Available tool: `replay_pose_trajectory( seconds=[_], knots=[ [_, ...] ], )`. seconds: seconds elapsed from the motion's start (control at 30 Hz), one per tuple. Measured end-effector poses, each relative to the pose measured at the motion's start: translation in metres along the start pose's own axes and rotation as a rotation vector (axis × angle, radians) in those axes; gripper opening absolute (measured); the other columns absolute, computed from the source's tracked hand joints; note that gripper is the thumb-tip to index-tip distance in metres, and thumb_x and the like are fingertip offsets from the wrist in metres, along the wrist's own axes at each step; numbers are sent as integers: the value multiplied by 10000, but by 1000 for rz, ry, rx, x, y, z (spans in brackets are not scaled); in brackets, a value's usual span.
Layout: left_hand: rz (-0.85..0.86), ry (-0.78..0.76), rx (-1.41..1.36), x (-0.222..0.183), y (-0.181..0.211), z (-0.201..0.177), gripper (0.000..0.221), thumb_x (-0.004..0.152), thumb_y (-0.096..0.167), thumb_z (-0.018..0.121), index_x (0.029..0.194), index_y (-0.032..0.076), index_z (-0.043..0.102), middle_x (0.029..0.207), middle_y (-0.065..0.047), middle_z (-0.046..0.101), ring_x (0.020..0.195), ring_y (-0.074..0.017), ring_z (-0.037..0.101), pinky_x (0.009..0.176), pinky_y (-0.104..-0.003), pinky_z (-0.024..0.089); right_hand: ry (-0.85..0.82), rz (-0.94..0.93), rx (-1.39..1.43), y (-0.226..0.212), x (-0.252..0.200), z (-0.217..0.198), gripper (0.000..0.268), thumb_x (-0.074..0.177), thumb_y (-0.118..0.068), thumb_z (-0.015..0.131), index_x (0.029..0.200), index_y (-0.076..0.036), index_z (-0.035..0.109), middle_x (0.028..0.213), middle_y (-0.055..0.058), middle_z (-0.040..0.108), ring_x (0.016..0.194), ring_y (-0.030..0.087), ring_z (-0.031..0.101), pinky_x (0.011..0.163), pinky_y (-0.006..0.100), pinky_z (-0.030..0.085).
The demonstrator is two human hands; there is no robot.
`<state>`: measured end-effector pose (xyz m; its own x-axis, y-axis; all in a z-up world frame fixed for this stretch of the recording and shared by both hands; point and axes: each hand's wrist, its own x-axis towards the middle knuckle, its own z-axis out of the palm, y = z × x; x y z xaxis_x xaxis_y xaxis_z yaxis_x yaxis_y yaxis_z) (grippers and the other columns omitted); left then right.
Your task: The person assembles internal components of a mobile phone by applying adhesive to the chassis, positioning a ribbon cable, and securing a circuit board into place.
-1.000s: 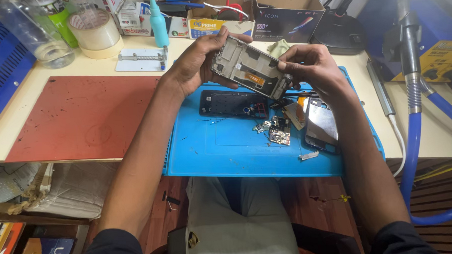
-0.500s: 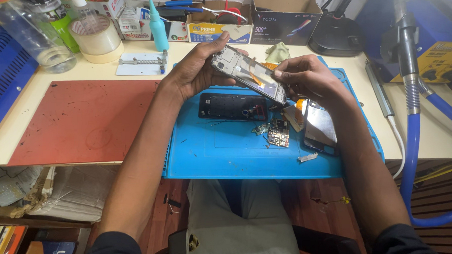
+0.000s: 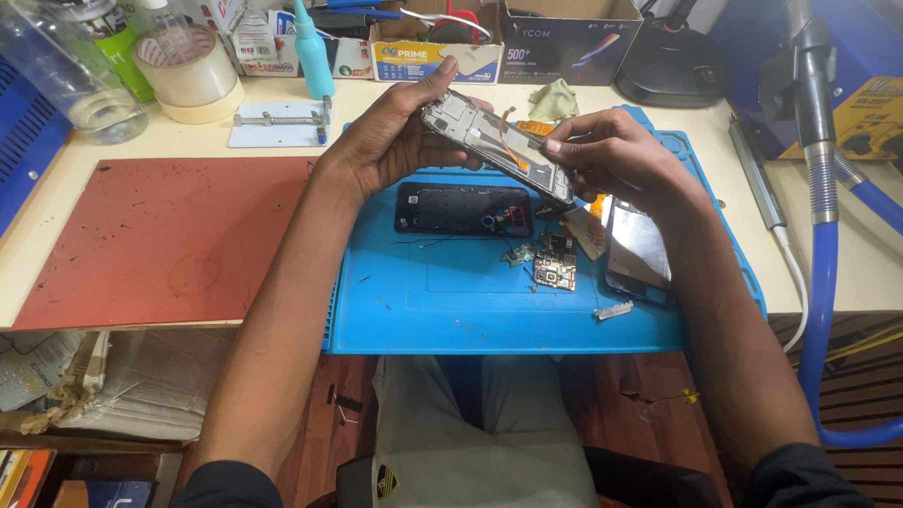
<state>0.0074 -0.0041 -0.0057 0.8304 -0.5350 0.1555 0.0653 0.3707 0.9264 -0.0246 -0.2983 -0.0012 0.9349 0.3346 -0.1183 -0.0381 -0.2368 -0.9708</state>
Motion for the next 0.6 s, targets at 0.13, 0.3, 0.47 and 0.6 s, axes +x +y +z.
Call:
replay_pose_trajectory(
  seconds=[0.13,0.3,0.47,0.6],
  knots=[
    [-32,-66,24,-1,1,-2,626,981,447,638,1280,-101,585,1065,-229,752,851,-255,789,645,-348,699,-2,-32,-4,-5,-4,3,158,924,-156,727,946,-5,687,705,11,619,574,74,570,513,221,457],
    [-59,-122,154,-5,6,2,645,980,492,561,1248,-86,660,1017,-210,774,819,-226,798,593,-366,696,-30,-25,-34,-11,-9,3,148,894,-163,731,904,-25,676,729,29,663,596,90,635,544,222,523],
    [-23,-77,226,-6,2,-3,613,961,505,585,1212,-42,702,971,-179,776,770,-193,779,573,-354,665,-102,-135,-80,-6,-11,-1,210,924,-198,749,965,-1,690,743,36,660,612,89,605,537,222,478],
    [121,90,256,4,-8,-21,491,1001,461,633,1126,1,749,950,-96,777,818,-125,770,741,-261,654,-72,-254,-4,-4,-8,-3,283,966,-285,724,1040,-12,702,737,36,671,658,89,650,591,214,519]
  ],
)
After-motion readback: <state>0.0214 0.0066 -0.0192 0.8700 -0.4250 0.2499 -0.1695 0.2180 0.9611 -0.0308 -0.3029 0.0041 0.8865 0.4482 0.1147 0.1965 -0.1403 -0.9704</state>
